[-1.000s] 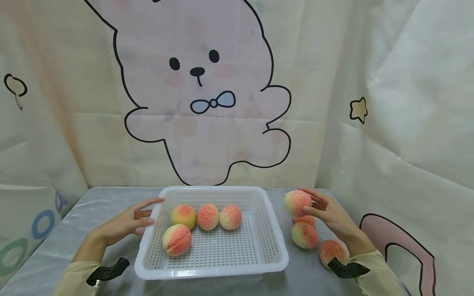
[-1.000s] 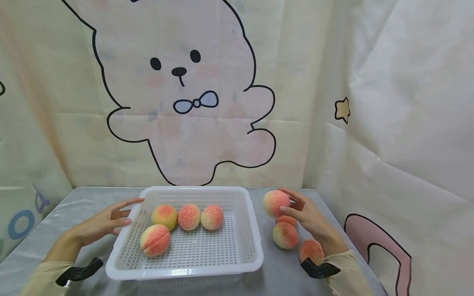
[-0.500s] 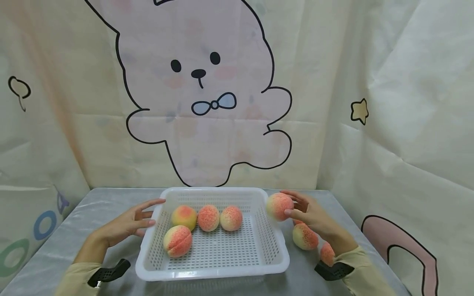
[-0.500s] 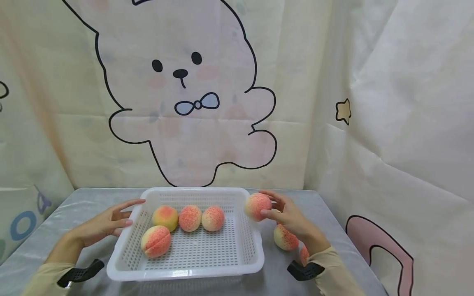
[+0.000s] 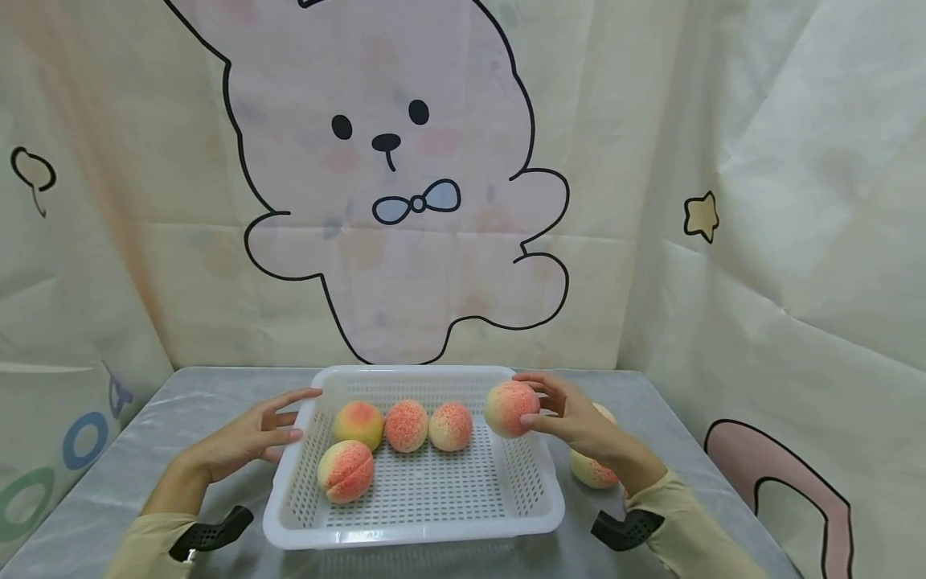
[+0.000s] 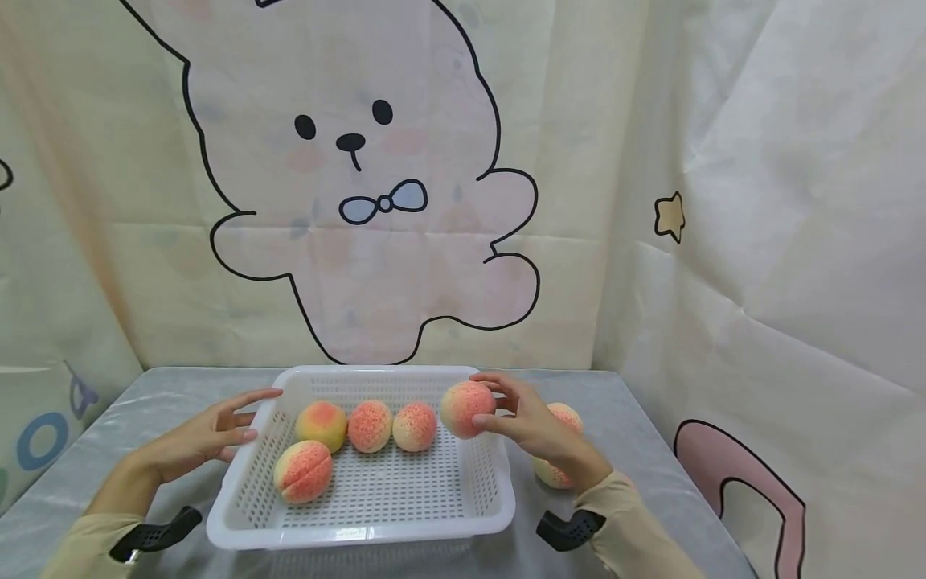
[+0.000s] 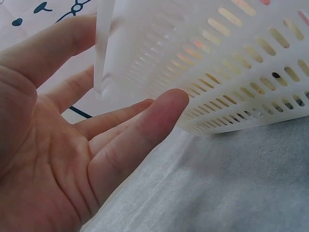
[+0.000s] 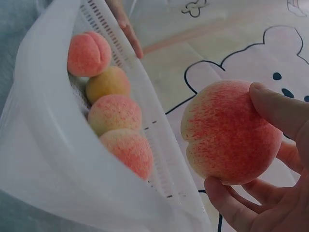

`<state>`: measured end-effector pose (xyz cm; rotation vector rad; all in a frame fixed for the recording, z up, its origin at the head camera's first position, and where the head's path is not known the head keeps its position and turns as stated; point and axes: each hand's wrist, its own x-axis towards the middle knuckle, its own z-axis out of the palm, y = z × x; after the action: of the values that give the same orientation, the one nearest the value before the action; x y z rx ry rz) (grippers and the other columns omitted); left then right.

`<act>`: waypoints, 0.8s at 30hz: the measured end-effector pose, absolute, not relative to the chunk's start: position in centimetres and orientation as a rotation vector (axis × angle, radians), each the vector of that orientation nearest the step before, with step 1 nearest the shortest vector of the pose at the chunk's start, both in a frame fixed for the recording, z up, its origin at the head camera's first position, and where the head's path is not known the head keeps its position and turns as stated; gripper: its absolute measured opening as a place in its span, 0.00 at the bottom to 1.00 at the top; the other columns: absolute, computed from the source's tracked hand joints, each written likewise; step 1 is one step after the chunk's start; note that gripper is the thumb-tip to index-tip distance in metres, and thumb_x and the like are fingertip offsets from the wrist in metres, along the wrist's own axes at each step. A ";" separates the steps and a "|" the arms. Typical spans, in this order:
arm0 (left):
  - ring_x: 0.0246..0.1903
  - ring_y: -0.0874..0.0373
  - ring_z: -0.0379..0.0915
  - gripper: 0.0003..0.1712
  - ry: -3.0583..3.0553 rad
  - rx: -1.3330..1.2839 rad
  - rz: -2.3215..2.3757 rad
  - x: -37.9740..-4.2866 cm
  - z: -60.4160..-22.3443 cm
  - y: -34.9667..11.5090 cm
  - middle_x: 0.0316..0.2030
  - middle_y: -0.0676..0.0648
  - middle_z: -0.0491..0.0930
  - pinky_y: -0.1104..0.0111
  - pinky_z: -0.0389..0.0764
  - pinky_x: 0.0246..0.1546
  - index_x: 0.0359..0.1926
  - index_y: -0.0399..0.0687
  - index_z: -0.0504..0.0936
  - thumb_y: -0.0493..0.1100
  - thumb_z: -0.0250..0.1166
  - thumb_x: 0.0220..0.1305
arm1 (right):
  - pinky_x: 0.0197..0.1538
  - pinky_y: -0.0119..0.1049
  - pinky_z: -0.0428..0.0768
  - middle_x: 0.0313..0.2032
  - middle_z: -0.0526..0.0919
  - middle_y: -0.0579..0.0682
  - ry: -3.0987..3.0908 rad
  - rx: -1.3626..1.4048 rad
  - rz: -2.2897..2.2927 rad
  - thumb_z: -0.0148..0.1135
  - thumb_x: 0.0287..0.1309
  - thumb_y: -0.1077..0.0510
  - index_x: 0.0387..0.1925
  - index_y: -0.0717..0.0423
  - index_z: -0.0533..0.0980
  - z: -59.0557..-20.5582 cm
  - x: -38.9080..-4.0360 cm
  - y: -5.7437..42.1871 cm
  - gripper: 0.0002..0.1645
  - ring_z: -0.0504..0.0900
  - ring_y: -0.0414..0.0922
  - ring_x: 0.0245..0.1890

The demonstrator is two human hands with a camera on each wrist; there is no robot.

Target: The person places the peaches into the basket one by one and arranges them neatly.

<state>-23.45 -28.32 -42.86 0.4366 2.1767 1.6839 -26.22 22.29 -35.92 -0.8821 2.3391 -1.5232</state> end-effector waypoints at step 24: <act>0.57 0.52 0.80 0.41 2.161 0.411 1.678 -23.8 -43.0 -28.4 0.74 0.26 0.58 0.52 0.86 0.48 0.80 0.54 0.49 0.45 0.59 0.73 | 0.59 0.44 0.78 0.64 0.74 0.55 2.297 -0.886 -1.417 0.68 0.64 0.54 0.66 0.51 0.68 -36.4 -25.2 15.0 0.32 0.77 0.53 0.59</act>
<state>-23.80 -28.39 -43.01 0.4106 2.1610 1.6784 -25.18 14.96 -36.44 -0.8865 2.2971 -1.4175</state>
